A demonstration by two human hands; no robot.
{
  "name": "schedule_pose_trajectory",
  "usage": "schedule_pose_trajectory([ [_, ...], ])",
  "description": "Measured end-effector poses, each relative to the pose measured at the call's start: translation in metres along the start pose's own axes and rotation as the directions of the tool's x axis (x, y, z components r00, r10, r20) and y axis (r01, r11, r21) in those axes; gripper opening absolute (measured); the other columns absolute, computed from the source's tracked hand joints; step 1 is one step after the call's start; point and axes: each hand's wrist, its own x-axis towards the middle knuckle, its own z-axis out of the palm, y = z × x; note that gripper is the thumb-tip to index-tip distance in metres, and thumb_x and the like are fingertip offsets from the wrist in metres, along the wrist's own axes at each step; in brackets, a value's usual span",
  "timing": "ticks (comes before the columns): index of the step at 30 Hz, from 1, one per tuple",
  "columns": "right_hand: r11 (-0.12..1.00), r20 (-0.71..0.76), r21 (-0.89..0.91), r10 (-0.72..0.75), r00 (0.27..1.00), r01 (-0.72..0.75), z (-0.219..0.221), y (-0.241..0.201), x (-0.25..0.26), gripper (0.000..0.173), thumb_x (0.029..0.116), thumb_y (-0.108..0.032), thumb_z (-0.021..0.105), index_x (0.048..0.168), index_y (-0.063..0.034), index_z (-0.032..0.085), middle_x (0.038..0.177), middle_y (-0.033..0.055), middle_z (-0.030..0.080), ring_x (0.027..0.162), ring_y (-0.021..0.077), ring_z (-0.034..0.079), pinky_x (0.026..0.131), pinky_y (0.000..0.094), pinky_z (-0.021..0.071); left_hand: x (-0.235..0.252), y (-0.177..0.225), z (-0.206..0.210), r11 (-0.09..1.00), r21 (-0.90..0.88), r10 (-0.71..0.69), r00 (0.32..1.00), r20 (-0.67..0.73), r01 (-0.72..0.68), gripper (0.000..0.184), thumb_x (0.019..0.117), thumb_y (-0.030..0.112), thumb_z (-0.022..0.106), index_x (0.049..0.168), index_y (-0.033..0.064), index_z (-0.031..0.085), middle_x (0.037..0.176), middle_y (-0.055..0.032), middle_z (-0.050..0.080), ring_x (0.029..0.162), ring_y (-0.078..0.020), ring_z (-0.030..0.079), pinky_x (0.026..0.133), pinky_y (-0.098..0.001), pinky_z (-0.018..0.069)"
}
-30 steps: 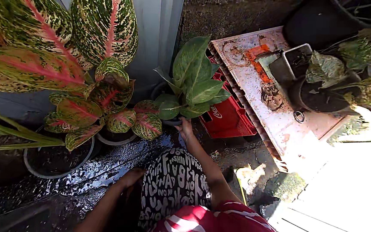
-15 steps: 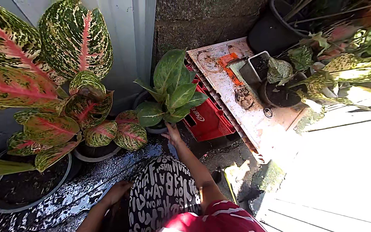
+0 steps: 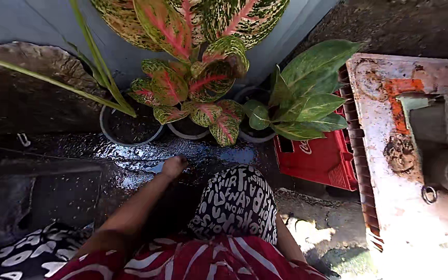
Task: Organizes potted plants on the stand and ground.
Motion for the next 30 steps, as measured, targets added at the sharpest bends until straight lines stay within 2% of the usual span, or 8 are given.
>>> schedule_pose_trajectory([
  [3, 0.946, 0.072, -0.053, -0.316, 0.946, 0.32, -0.016, 0.088, 0.087, 0.033, 0.1066, -0.012, 0.053, 0.13, 0.0101, 0.06, 0.12, 0.0219, 0.07, 0.107, 0.0177, 0.069, 0.094, 0.0311, 0.0556, -0.014, 0.04, -0.026, 0.968, -0.16, 0.21, 0.972, 0.105, -0.192, 0.03, 0.0997, 0.025, 0.067, 0.117, 0.0019, 0.071, 0.11, -0.0189, 0.071, 0.106, -0.0319, 0.067, 0.098, -0.0573, 0.0502],
  [10, 0.97, 0.004, -0.13, -0.205, 0.979, 0.204, -0.029, 0.118, 0.128, 0.035, 0.1032, -0.013, 0.061, 0.131, 0.0072, 0.063, 0.131, 0.0235, 0.066, 0.121, 0.0272, 0.066, 0.108, 0.0403, 0.0496, -0.091, 0.116, -0.125, 0.709, -0.321, 0.57, 0.778, -0.263, -0.628, 0.035, 0.0936, 0.03, 0.07, 0.12, 0.0077, 0.069, 0.11, -0.0023, 0.076, 0.1, -0.0101, 0.073, 0.089, -0.0314, 0.0601],
  [12, 0.951, 0.072, -0.194, -0.23, 0.971, 0.24, -0.027, 0.132, 0.121, 0.036, 0.1073, -0.014, 0.053, 0.134, 0.0095, 0.061, 0.135, 0.0277, 0.063, 0.128, 0.0329, 0.061, 0.113, 0.0442, 0.0448, -0.099, 0.111, -0.135, 0.669, -0.341, 0.613, 0.749, -0.251, -0.661, 0.033, 0.0929, 0.027, 0.07, 0.12, 0.0073, 0.069, 0.109, 0.0008, 0.077, 0.095, -0.0053, 0.072, 0.082, -0.0253, 0.0598],
  [16, 0.981, -0.007, -0.173, 0.084, 0.996, -0.084, -0.009, 0.075, 0.048, 0.037, 0.1115, -0.012, 0.041, 0.141, 0.0031, 0.058, 0.145, 0.0199, 0.058, 0.136, 0.0252, 0.054, 0.118, 0.0389, 0.0375, -0.1, 0.114, -0.132, 0.643, -0.435, 0.634, 0.756, -0.16, -0.631, 0.026, 0.0953, 0.01, 0.066, 0.121, 0.0049, 0.067, 0.107, 0.0045, 0.077, 0.086, 0.0014, 0.07, 0.073, -0.0186, 0.0565],
  [19, 0.945, -0.074, -0.28, -0.198, 0.977, 0.17, -0.033, 0.12, 0.075, 0.039, 0.1081, -0.019, 0.051, 0.139, 0.0033, 0.06, 0.142, 0.0261, 0.059, 0.131, 0.0356, 0.059, 0.115, 0.0484, 0.0433, -0.091, 0.118, -0.124, 0.645, -0.455, 0.653, 0.752, -0.091, -0.614, 0.025, 0.0974, 0.008, 0.065, 0.121, 0.0011, 0.065, 0.108, 0.001, 0.077, 0.091, -0.0015, 0.071, 0.08, -0.0225, 0.0582],
  [22, 0.82, -0.408, -0.499, -0.506, 0.76, 0.278, -0.066, 0.114, 0.063, 0.037, 0.1038, -0.028, 0.058, 0.131, -0.0045, 0.069, 0.133, 0.0167, 0.067, 0.121, 0.0282, 0.066, 0.106, 0.0452, 0.0521, -0.086, 0.117, -0.118, 0.688, -0.414, 0.633, 0.772, -0.059, -0.596, 0.024, 0.0978, 0.012, 0.066, 0.119, 0.0005, 0.066, 0.104, -0.001, 0.077, 0.085, -0.0013, 0.07, 0.076, -0.0217, 0.056],
  [26, 0.545, -0.544, -0.8, -0.835, 0.081, 0.25, -0.124, 0.08, 0.035, 0.024, 0.0951, -0.022, 0.066, 0.107, -0.0055, 0.078, 0.114, 0.0134, 0.074, 0.109, 0.0301, 0.07, 0.096, 0.0451, 0.0564, -0.084, 0.113, -0.118, 0.729, -0.38, 0.606, 0.795, -0.029, -0.57, 0.022, 0.0988, 0.012, 0.065, 0.118, 0.0018, 0.067, 0.102, -0.0001, 0.077, 0.082, 0.0001, 0.068, 0.073, -0.0204, 0.0547],
  [30, 0.536, -0.56, -0.799, -0.828, -0.014, 0.271, -0.136, 0.057, 0.016, 0.025, 0.0952, -0.022, 0.066, 0.109, -0.0053, 0.077, 0.115, 0.0144, 0.073, 0.111, 0.0283, 0.068, 0.097, 0.0424, 0.056, -0.082, 0.113, -0.124, 0.704, -0.388, 0.638, 0.77, -0.024, -0.595, 0.022, 0.0997, 0.012, 0.064, 0.118, -0.0007, 0.066, 0.104, -0.0028, 0.076, 0.084, -0.001, 0.069, 0.075, -0.0213, 0.0551],
])
